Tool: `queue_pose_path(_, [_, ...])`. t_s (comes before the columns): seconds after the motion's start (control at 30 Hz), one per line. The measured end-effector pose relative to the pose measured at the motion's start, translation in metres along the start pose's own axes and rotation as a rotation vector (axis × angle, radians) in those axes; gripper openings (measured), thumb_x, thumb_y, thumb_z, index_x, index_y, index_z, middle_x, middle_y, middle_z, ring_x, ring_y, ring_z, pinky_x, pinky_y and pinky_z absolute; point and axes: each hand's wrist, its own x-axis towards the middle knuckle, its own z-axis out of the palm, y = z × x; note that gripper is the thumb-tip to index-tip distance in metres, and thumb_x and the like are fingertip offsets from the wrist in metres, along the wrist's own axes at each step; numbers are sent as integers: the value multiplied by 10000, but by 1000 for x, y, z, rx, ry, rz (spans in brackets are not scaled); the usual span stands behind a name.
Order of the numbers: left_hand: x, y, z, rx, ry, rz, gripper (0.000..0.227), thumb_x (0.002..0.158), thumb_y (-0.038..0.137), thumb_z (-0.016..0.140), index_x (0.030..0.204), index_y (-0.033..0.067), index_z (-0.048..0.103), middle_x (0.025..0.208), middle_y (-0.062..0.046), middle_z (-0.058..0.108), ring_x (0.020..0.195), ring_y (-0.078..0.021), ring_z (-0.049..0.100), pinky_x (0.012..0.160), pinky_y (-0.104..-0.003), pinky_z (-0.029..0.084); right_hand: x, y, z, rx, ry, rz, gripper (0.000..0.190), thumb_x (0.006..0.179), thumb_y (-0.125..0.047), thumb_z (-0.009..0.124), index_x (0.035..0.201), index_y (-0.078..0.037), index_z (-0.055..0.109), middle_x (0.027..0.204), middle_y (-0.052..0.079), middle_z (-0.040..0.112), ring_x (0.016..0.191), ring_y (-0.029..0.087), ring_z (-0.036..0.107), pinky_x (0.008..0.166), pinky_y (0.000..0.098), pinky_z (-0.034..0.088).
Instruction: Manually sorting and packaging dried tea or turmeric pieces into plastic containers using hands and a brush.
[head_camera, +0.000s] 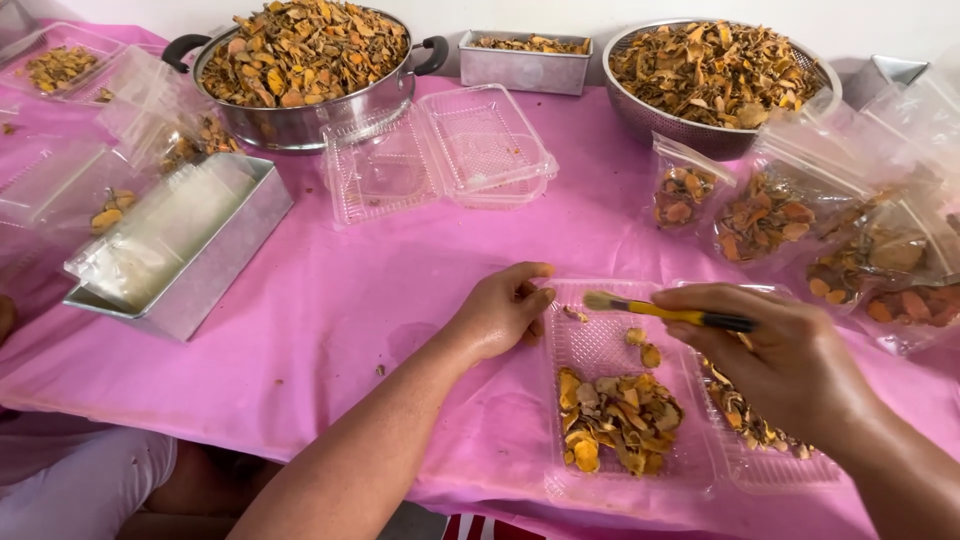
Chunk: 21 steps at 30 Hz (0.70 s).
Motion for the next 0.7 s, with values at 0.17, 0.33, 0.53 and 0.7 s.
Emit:
queue_pose_path(0.17, [-6,9,-5,37,-11,-5,442,1006,252,587,1420,95,586,814,-72,707,695,-176,691,670,-313,573,4,8,21,151,-101,12,294,859,-143,742,1148,-147,796,993,0,863,730,83,811,675,221,682])
queue_pose_path(0.33, [-2,4,-2,25,-11,-6,425,1004,225,564,1408,101,606,734,-61,705,674,-153,683,672,-306,546,-4,3,-5,35,-4,11,229,865,-160,735,1078,-148,820,972,0,846,816,91,780,678,245,603])
queue_pose_path(0.53, [-7,7,-2,8,-9,-21,430,1005,231,587,1421,125,598,710,-60,697,674,-166,688,688,-316,548,-20,14,-7,-160,-23,76,269,827,-251,773,1085,-191,820,1033,-29,849,885,121,794,772,316,633])
queue_pose_path(0.7, [-10,14,-4,31,-13,-41,469,989,239,564,1438,103,581,693,-70,706,658,-172,703,697,-314,548,-24,-12,-17,-36,42,81,206,846,-189,756,1033,-138,825,963,-32,854,843,69,778,765,252,597])
